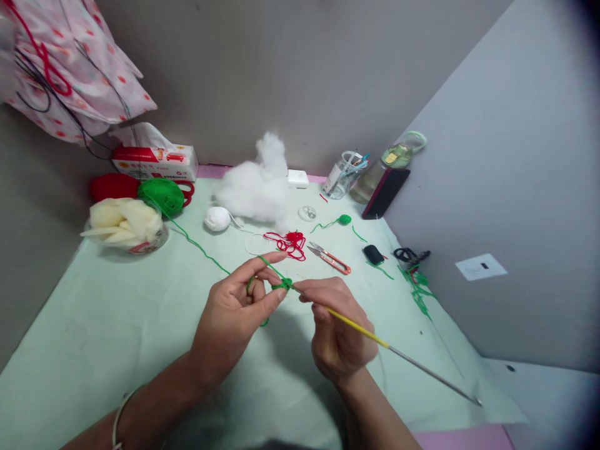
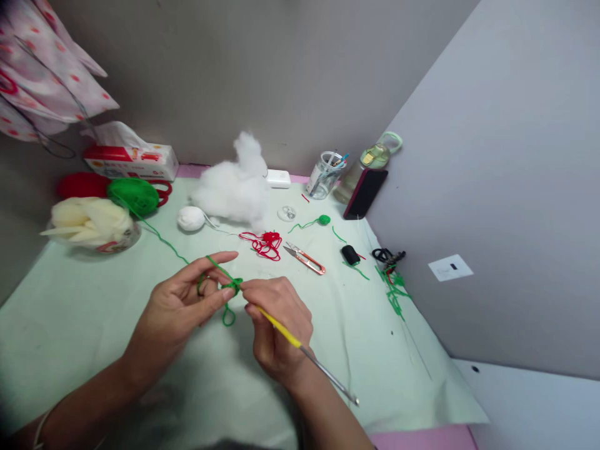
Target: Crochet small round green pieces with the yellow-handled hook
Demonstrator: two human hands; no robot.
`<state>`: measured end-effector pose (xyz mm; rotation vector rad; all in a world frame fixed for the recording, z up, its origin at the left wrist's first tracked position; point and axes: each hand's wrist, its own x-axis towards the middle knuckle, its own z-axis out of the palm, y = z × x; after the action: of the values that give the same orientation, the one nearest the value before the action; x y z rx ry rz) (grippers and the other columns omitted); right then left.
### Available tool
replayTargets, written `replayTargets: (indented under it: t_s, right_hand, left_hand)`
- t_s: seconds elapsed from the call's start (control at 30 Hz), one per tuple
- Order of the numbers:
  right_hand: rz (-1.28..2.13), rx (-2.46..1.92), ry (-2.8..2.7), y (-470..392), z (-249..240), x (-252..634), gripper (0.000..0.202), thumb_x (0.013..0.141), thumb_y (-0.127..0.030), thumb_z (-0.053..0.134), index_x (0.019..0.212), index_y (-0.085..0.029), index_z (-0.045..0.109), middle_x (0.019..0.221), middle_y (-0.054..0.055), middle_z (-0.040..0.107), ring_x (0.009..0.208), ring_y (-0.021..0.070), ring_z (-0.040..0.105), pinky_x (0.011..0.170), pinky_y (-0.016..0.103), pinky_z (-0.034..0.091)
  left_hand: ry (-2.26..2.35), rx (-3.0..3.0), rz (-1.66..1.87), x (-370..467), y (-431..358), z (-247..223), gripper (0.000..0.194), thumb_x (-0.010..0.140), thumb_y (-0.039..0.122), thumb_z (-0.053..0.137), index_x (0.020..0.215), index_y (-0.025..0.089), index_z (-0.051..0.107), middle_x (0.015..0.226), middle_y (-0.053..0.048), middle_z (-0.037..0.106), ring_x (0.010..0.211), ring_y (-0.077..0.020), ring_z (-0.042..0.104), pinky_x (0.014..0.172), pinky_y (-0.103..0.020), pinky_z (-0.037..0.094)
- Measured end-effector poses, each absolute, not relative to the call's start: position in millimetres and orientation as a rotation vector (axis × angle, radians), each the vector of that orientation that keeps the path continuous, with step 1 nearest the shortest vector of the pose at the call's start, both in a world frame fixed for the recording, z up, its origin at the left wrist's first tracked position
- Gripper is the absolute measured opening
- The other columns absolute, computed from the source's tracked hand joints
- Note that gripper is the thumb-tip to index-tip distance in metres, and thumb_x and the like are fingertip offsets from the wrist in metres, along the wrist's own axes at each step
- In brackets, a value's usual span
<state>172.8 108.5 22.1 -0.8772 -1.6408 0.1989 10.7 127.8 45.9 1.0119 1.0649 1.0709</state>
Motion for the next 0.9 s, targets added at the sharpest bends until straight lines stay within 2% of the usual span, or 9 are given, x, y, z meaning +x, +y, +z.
replayTargets:
  t_s: [0.17, 0.27, 0.37, 0.47, 0.57, 0.67, 0.73, 0.8, 0.9]
  right_hand:
    - [0.246, -0.888, -1.609, 109, 25, 172, 0.027, 0.102, -0.012, 0.05, 0.118, -0.025, 0.068, 0.09, 0.007, 0.078, 0.077, 0.022, 0.073, 0.064, 0.039, 0.059]
    - [0.164, -0.893, -1.674, 108, 24, 170, 0.025, 0.103, -0.014, 0.051, 0.117, -0.023, 0.069, 0.091, 0.008, 0.077, 0.08, 0.0219, 0.074, 0.066, 0.038, 0.06]
    - [0.008, -0.96, -1.756, 104, 19, 169, 0.029, 0.101, -0.014, 0.057, 0.123, -0.026, 0.07, 0.1, 0.009, 0.078, 0.085, 0.022, 0.074, 0.066, 0.037, 0.062]
    - [-0.094, -0.997, -1.815, 102, 18, 170, 0.036, 0.098, -0.012, 0.063, 0.128, -0.03, 0.071, 0.11, 0.009, 0.078, 0.094, 0.0232, 0.074, 0.07, 0.037, 0.063]
    - [0.163, -0.961, -1.626, 105, 24, 172, 0.029, 0.101, -0.012, 0.057, 0.119, -0.028, 0.074, 0.101, 0.008, 0.078, 0.088, 0.0213, 0.072, 0.07, 0.037, 0.061]
    - [0.545, -0.91, -1.293, 111, 30, 172, 0.024, 0.104, -0.017, 0.054, 0.105, -0.025, 0.076, 0.088, 0.004, 0.075, 0.073, 0.0169, 0.067, 0.063, 0.033, 0.057]
    - [0.702, -0.9, -1.231, 114, 32, 172, 0.02, 0.104, -0.021, 0.057, 0.101, -0.025, 0.077, 0.088, 0.004, 0.075, 0.075, 0.0172, 0.068, 0.064, 0.032, 0.057]
    - [0.734, -0.923, -1.27, 115, 32, 169, 0.018, 0.103, -0.022, 0.059, 0.101, -0.024, 0.077, 0.091, 0.005, 0.077, 0.081, 0.0183, 0.07, 0.068, 0.032, 0.059]
    - [0.575, -0.982, -1.379, 112, 29, 165, 0.022, 0.102, -0.015, 0.058, 0.105, -0.025, 0.077, 0.091, 0.003, 0.078, 0.079, 0.0165, 0.071, 0.068, 0.03, 0.06]
  left_hand:
    - [1.108, 1.082, 1.111, 11, 125, 45, 0.033, 0.083, 0.023, 0.082, 0.116, 0.029, 0.08, 0.079, 0.004, 0.059, 0.058, -0.0085, 0.042, 0.055, -0.021, 0.043]
    - [1.103, 1.058, 1.107, 14, 123, 44, 0.037, 0.083, 0.023, 0.083, 0.119, 0.028, 0.078, 0.08, 0.004, 0.06, 0.058, -0.0076, 0.041, 0.056, -0.02, 0.042]
    - [0.974, 0.873, 1.053, 17, 122, 44, 0.051, 0.082, 0.027, 0.085, 0.131, 0.027, 0.072, 0.08, 0.005, 0.058, 0.054, -0.0056, 0.04, 0.049, -0.018, 0.036]
    - [0.794, 0.624, 0.906, 16, 125, 47, 0.055, 0.084, 0.031, 0.084, 0.136, 0.022, 0.068, 0.071, 0.008, 0.051, 0.046, -0.0022, 0.027, 0.042, -0.016, 0.027]
    - [0.703, 0.505, 0.849, 11, 132, 49, 0.042, 0.085, 0.027, 0.082, 0.126, 0.018, 0.074, 0.064, 0.011, 0.043, 0.045, -0.0005, 0.015, 0.041, -0.014, 0.021]
    - [0.7, 0.524, 0.891, 7, 135, 49, 0.035, 0.084, 0.023, 0.083, 0.119, 0.02, 0.078, 0.069, 0.009, 0.048, 0.045, 0.0006, 0.016, 0.04, -0.014, 0.02]
    - [0.712, 0.589, 0.88, 7, 135, 47, 0.035, 0.084, 0.024, 0.084, 0.119, 0.022, 0.078, 0.074, 0.007, 0.052, 0.046, 0.0007, 0.02, 0.04, -0.013, 0.02]
    - [0.731, 0.661, 0.877, 9, 134, 45, 0.036, 0.085, 0.027, 0.084, 0.121, 0.025, 0.078, 0.075, 0.006, 0.054, 0.046, 0.0001, 0.024, 0.04, -0.013, 0.023]
    - [0.784, 0.714, 0.939, 13, 131, 42, 0.038, 0.085, 0.03, 0.085, 0.122, 0.027, 0.078, 0.081, 0.005, 0.06, 0.048, -0.0003, 0.029, 0.042, -0.013, 0.028]
